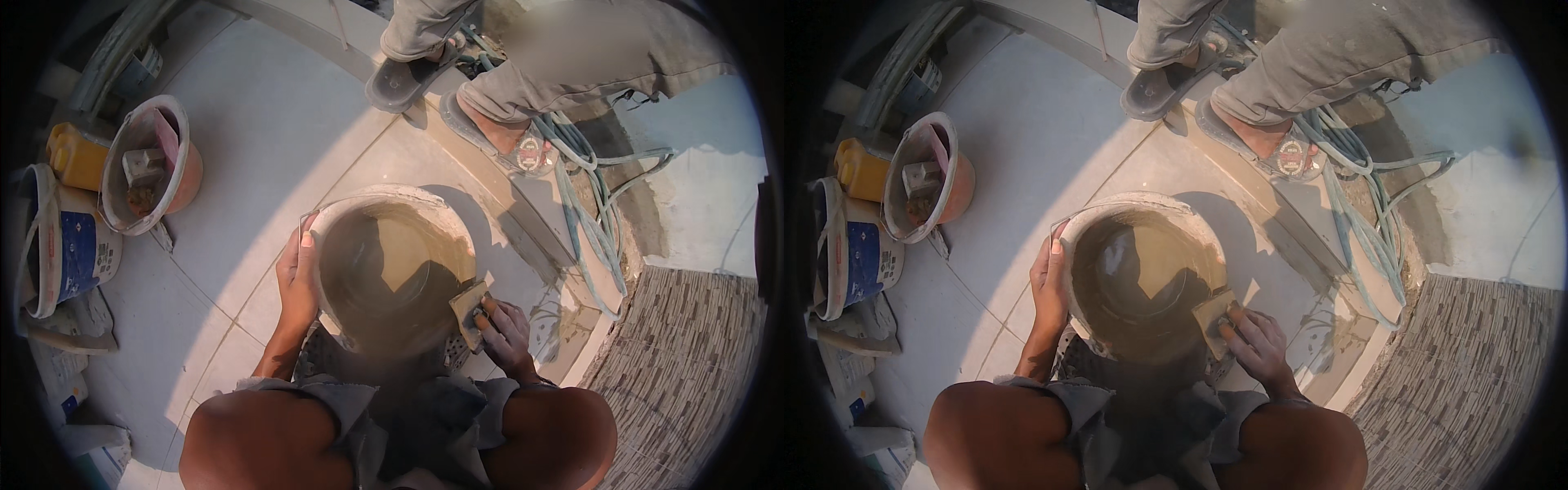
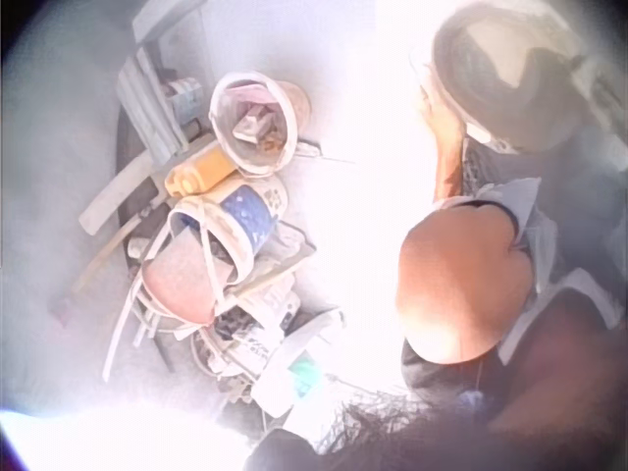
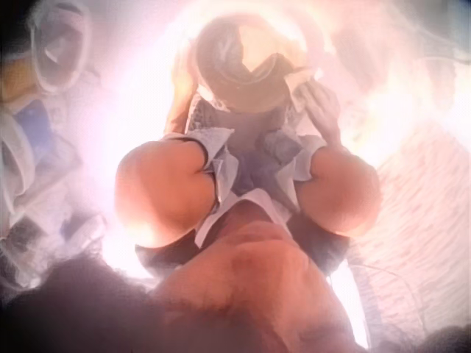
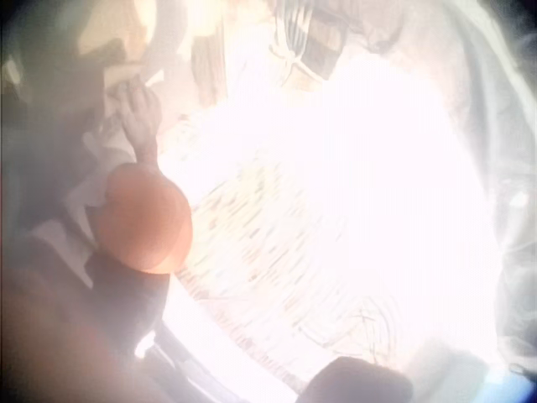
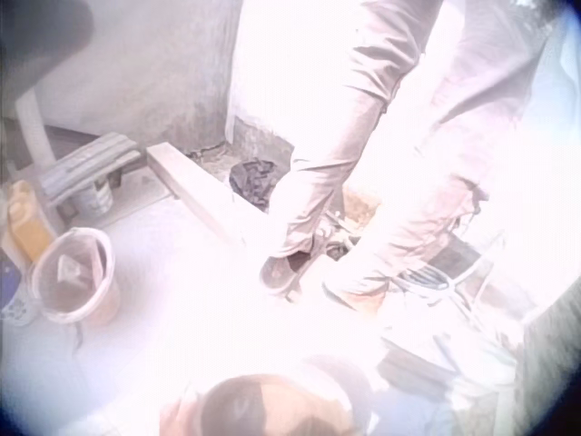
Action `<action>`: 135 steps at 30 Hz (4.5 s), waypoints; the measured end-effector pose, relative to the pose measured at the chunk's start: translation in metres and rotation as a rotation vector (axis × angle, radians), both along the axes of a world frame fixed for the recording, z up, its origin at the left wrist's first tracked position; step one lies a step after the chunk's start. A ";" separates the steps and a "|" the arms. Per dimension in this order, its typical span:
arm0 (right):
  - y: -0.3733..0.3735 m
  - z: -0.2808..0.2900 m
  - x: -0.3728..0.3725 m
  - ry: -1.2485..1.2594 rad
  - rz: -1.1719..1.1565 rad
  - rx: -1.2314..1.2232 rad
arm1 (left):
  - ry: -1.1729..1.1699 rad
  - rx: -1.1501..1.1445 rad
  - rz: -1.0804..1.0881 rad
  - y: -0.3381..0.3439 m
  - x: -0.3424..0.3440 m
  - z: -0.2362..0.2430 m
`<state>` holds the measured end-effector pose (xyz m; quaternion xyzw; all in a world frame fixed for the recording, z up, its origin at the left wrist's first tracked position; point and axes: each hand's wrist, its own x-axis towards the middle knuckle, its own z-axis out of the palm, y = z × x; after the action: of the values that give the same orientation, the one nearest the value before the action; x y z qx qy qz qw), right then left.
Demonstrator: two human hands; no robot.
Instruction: The person scoops wet cement from a bucket with a trowel and spreads it along the tiled floor edge and wall base. They repeatedly dip the trowel into the bucket and smooth the cement into the joints and corners.
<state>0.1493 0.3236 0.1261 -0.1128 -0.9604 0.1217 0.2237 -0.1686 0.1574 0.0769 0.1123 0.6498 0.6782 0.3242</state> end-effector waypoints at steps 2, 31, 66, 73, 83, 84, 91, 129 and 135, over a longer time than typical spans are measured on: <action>-0.006 -0.001 0.003 -0.039 0.087 0.094 | -0.031 0.022 0.006 0.000 0.004 -0.001; 0.023 0.079 -0.012 -0.532 -0.140 -0.352 | -0.070 0.039 -0.049 0.062 0.059 0.080; 0.139 -0.108 0.031 -0.092 -0.513 0.206 | 0.034 -0.163 0.084 0.008 0.017 0.019; 0.129 -0.118 0.043 -0.100 -0.597 0.156 | 0.076 -0.209 0.103 0.005 0.016 0.012; 0.113 -0.104 0.002 -0.324 -0.501 0.188 | 0.035 -0.140 0.146 0.003 0.015 0.005; 0.113 -0.103 0.001 -0.352 -0.485 0.208 | 0.013 -0.116 0.149 0.004 0.015 0.004; 0.133 -0.107 0.023 -0.690 -0.614 0.096 | 0.012 -0.132 0.136 0.008 0.015 0.009; 0.125 -0.096 0.061 -0.261 -1.227 -0.221 | 0.088 -0.096 0.037 0.014 0.020 0.013; 0.113 -0.072 0.071 -0.097 -1.306 -0.303 | 0.021 -0.098 0.077 0.015 0.022 0.021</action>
<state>0.2199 0.4366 0.0537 -0.7062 -0.6762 0.0898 0.1898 -0.1463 0.1725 0.0984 0.0785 0.6896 0.6562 0.2960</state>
